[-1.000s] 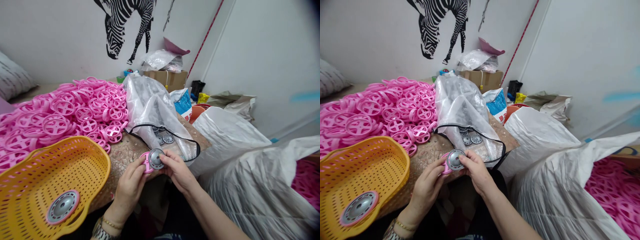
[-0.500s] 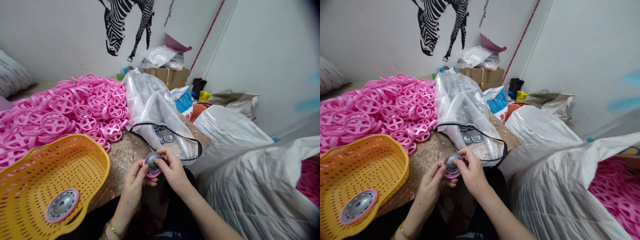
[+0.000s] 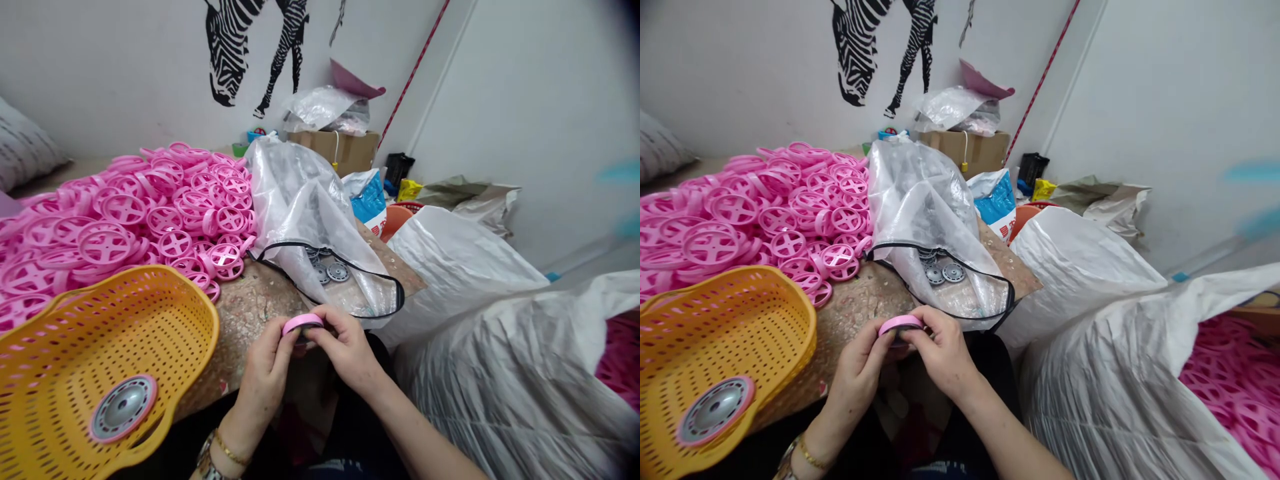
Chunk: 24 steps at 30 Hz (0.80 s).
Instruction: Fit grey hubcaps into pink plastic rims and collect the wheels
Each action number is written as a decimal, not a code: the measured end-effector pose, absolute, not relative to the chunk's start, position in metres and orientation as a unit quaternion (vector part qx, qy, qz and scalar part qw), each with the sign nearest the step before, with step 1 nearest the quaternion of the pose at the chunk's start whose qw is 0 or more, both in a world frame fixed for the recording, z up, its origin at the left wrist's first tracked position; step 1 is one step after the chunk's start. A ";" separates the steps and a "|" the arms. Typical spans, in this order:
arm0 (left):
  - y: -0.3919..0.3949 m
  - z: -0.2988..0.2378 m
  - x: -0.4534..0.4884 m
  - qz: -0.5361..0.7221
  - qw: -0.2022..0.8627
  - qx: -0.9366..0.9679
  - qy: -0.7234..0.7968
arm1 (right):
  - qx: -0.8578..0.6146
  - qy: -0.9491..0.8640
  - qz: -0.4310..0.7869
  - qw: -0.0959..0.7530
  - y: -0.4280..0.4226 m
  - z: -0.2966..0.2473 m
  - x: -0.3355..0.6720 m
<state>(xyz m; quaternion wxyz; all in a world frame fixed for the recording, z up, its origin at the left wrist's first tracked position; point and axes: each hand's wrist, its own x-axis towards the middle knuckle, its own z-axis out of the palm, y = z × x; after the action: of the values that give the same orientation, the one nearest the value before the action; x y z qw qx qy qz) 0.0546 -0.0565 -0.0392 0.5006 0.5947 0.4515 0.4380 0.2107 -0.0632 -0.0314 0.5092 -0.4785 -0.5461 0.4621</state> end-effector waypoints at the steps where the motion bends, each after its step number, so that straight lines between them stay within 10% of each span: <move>1: -0.057 -0.039 0.055 0.436 0.484 0.606 0.457 | -0.478 -0.551 0.453 0.512 -0.064 -0.030 0.210; 24: -0.070 -0.039 0.069 0.505 0.572 0.448 0.465 | -0.468 -0.541 0.527 0.460 -0.052 -0.008 0.203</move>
<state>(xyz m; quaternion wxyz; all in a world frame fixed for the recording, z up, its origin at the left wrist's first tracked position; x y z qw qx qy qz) 0.0692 -0.0697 -0.0392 0.5724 0.4479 0.4653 0.5053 0.2028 -0.0523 -0.0081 0.4599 -0.4678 -0.5405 0.5267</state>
